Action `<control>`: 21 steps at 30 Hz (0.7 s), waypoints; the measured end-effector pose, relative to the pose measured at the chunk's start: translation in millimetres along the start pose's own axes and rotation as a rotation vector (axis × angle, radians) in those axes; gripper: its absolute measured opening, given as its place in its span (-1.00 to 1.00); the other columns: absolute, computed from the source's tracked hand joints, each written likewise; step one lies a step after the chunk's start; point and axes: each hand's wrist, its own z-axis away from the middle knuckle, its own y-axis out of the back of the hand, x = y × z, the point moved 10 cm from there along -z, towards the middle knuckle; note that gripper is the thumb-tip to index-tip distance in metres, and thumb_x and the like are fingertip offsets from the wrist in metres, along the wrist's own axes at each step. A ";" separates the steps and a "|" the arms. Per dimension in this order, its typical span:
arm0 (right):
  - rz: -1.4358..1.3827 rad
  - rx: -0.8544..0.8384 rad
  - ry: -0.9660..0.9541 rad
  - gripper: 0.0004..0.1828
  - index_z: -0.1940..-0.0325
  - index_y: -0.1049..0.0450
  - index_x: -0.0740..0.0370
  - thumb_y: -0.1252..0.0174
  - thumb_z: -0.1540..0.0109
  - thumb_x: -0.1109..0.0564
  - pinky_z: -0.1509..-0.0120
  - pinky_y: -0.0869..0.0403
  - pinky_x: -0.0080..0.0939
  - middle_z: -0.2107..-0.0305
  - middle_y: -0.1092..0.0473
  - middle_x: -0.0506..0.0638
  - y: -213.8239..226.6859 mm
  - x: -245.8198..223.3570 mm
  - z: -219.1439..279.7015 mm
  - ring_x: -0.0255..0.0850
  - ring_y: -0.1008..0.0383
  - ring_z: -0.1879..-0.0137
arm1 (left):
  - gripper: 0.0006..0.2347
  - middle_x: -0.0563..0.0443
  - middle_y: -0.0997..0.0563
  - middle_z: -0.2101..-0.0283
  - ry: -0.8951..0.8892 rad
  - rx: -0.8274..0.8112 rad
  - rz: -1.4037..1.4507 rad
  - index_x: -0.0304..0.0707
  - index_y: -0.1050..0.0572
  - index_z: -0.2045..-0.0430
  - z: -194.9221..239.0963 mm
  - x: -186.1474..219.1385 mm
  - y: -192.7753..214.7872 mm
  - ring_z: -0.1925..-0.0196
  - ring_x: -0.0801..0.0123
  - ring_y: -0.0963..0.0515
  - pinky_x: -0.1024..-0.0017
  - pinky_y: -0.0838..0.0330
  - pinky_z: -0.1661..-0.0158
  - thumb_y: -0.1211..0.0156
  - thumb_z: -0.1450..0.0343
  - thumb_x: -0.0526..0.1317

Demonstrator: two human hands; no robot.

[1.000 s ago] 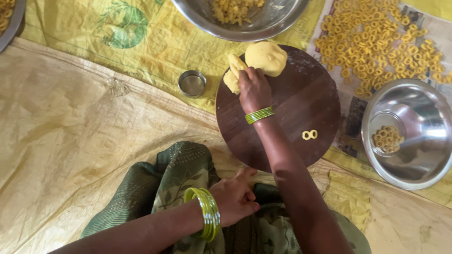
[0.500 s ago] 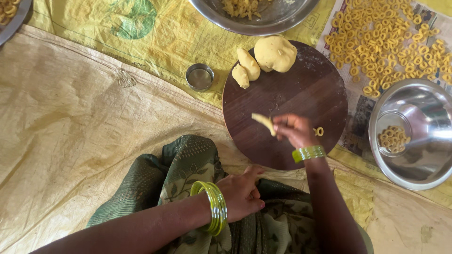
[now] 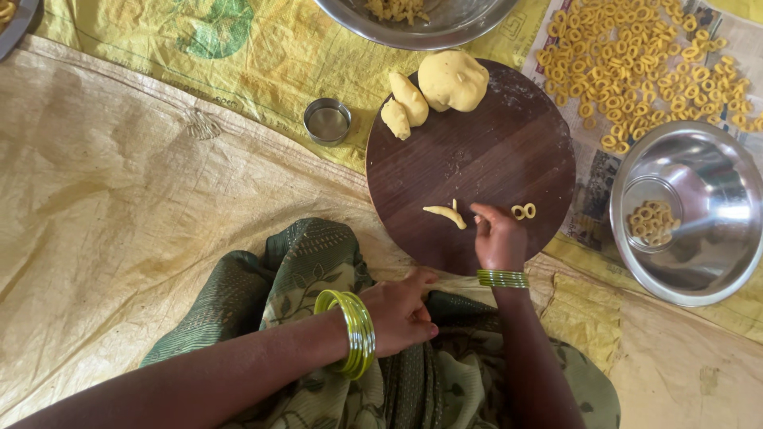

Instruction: The person rolls small pieces of yellow dough into thin strips on a wooden board, then joins the ends to form rings. The finished rings are placed into a metal bowl. The person repeats this process with multiple pieces of dough.

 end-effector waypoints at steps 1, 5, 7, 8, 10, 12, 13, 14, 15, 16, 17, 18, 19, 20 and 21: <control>0.010 0.034 -0.032 -0.76 -0.02 -0.60 0.24 -0.23 -0.26 0.24 0.00 -0.57 -0.07 0.10 -0.55 0.16 0.3 5.6 2.6 -0.02 -0.60 0.07 | -0.34 -0.08 -0.68 0.20 0.020 -0.019 0.008 -0.33 -0.09 -0.32 -0.6 -0.7 -1.4 0.14 0.23 -0.71 0.31 -0.56 0.07 -0.25 -0.36 -0.11; 0.291 0.105 0.204 -0.38 -0.33 -0.33 0.30 0.09 -0.37 -0.20 -0.48 -0.21 0.18 -0.27 -0.33 0.21 -39.8 -22.9 23.5 0.05 -0.28 -0.40 | -0.35 -0.09 -0.68 0.18 0.038 -0.059 0.010 -0.36 -0.09 -0.32 -2.7 2.9 -6.8 0.16 0.23 -0.71 0.31 -0.60 0.10 -0.23 -0.37 -0.12; 0.512 0.014 0.339 0.01 -0.51 -0.06 0.42 0.35 -0.29 -0.47 -0.60 0.15 0.30 -0.47 -0.05 0.28 -79.7 -39.8 33.2 0.06 0.07 -0.60 | -0.36 -0.10 -0.68 0.18 0.025 -0.058 -0.007 -0.38 -0.10 -0.32 -2.7 4.7 -7.9 0.16 0.23 -0.72 0.32 -0.59 0.10 -0.23 -0.37 -0.12; 0.565 -0.032 0.307 0.04 -0.53 0.04 0.40 0.42 -0.29 -0.50 -0.61 0.25 0.28 -0.49 0.06 0.27 -89.1 -33.3 26.3 0.05 0.18 -0.61 | -0.35 -0.11 -0.69 0.18 0.024 -0.056 -0.016 -0.37 -0.09 -0.32 -2.7 4.2 -7.4 0.16 0.23 -0.72 0.32 -0.58 0.08 -0.24 -0.37 -0.12; 0.671 -0.128 0.240 0.09 -0.57 0.23 0.36 0.55 -0.29 -0.58 -0.62 0.45 0.23 -0.54 0.29 0.25 -100.7 -15.0 0.7 0.03 0.41 -0.64 | -0.35 -0.11 -0.70 0.19 0.020 -0.043 -0.025 -0.36 -0.09 -0.32 -3.2 1.9 -6.5 0.16 0.22 -0.72 0.34 -0.57 0.07 -0.24 -0.37 -0.11; 0.644 -0.300 -0.003 0.10 -0.59 0.32 0.36 0.48 -0.31 -0.58 -0.60 0.44 0.26 -0.54 0.41 0.27 -101.6 25.5 -39.5 0.05 0.49 -0.64 | -0.35 -0.10 -0.70 0.20 0.012 -0.020 -0.028 -0.34 -0.11 -0.31 -3.5 -0.3 -4.4 0.15 0.22 -0.72 0.34 -0.58 0.05 -0.24 -0.36 -0.11; 0.619 -0.268 -0.035 0.10 -0.59 0.33 0.37 0.49 -0.31 -0.57 -0.61 0.45 0.27 -0.55 0.42 0.27 -93.2 32.2 -59.4 0.04 0.51 -0.65 | -0.36 -0.09 -0.70 0.19 0.004 -0.010 -0.029 -0.32 -0.12 -0.31 -3.1 -0.2 -3.4 0.13 0.21 -0.72 0.33 -0.56 0.04 -0.24 -0.36 -0.10; 0.594 -0.234 -0.067 0.10 -0.59 0.34 0.37 0.51 -0.31 -0.57 -0.62 0.46 0.27 -0.55 0.42 0.26 -83.2 38.7 -75.2 0.02 0.52 -0.66 | -0.36 -0.09 -0.70 0.19 -0.005 0.000 -0.032 -0.29 -0.13 -0.30 -2.3 0.4 -2.1 0.12 0.20 -0.71 0.32 -0.55 0.03 -0.25 -0.35 -0.09; 0.582 -0.197 -0.048 0.10 -0.60 0.34 0.38 0.53 -0.32 -0.57 -0.64 0.45 0.27 -0.56 0.42 0.26 -75.6 39.6 -84.4 0.03 0.52 -0.67 | -0.37 -0.08 -0.70 0.18 -0.015 0.011 -0.036 -0.27 -0.14 -0.30 -1.5 1.1 -0.4 0.11 0.20 -0.71 0.31 -0.54 0.03 -0.25 -0.35 -0.09; 0.572 -0.162 -0.031 0.11 -0.60 0.33 0.39 0.55 -0.32 -0.57 -0.65 0.44 0.26 -0.56 0.42 0.26 -68.8 40.4 -92.5 0.03 0.51 -0.68 | -0.37 -0.08 -0.70 0.18 -0.009 0.008 -0.042 -0.26 -0.14 -0.30 -0.8 0.2 -0.3 0.09 0.20 -0.70 0.31 -0.54 0.01 -0.25 -0.35 -0.08; 0.561 -0.128 -0.014 0.11 -0.61 0.33 0.39 0.57 -0.32 -0.57 -0.67 0.43 0.26 -0.57 0.42 0.26 -65.1 39.1 -96.0 0.03 0.51 -0.69 | -0.36 -0.08 -0.70 0.17 -0.004 0.004 -0.048 -0.24 -0.13 -0.30 -0.6 -0.9 0.2 0.08 0.20 -0.70 0.31 -0.53 0.00 -0.26 -0.35 -0.08; 0.594 -0.150 0.029 0.13 -0.60 0.32 0.40 0.58 -0.31 -0.59 -0.66 0.41 0.24 -0.56 0.41 0.29 -70.8 34.8 -88.7 0.06 0.49 -0.68 | -0.36 -0.07 -0.70 0.17 0.001 -0.004 -0.049 -0.23 -0.13 -0.30 -0.7 -2.2 -0.4 0.06 0.20 -0.70 0.31 -0.52 -0.01 -0.26 -0.35 -0.07; 0.627 -0.172 0.073 0.15 -0.60 0.32 0.41 0.60 -0.29 -0.61 -0.65 0.39 0.22 -0.54 0.40 0.33 -79.1 28.7 -79.0 0.08 0.47 -0.66 | -0.36 -0.07 -0.70 0.17 0.011 -0.004 -0.051 -0.23 -0.13 -0.30 -1.1 -4.1 0.3 0.07 0.21 -0.70 0.32 -0.52 -0.02 -0.26 -0.35 -0.07; 0.660 -0.197 0.116 0.17 -0.59 0.32 0.42 0.61 -0.28 -0.62 -0.64 0.36 0.20 -0.53 0.39 0.36 -86.6 22.9 -66.8 0.11 0.45 -0.65 | -0.36 -0.07 -0.70 0.18 0.020 -0.005 -0.050 -0.23 -0.14 -0.30 -1.4 -5.7 -0.2 0.07 0.21 -0.71 0.33 -0.53 -0.02 -0.26 -0.34 -0.07; 0.700 -0.242 0.169 0.19 -0.57 0.30 0.43 0.65 -0.26 -0.63 -0.64 0.33 0.19 -0.52 0.36 0.37 -97.3 15.4 -47.1 0.13 0.40 -0.65 | -0.36 -0.07 -0.70 0.18 0.030 -0.007 -0.050 -0.22 -0.14 -0.30 -1.7 -7.3 -0.5 0.07 0.22 -0.71 0.34 -0.53 -0.02 -0.26 -0.34 -0.07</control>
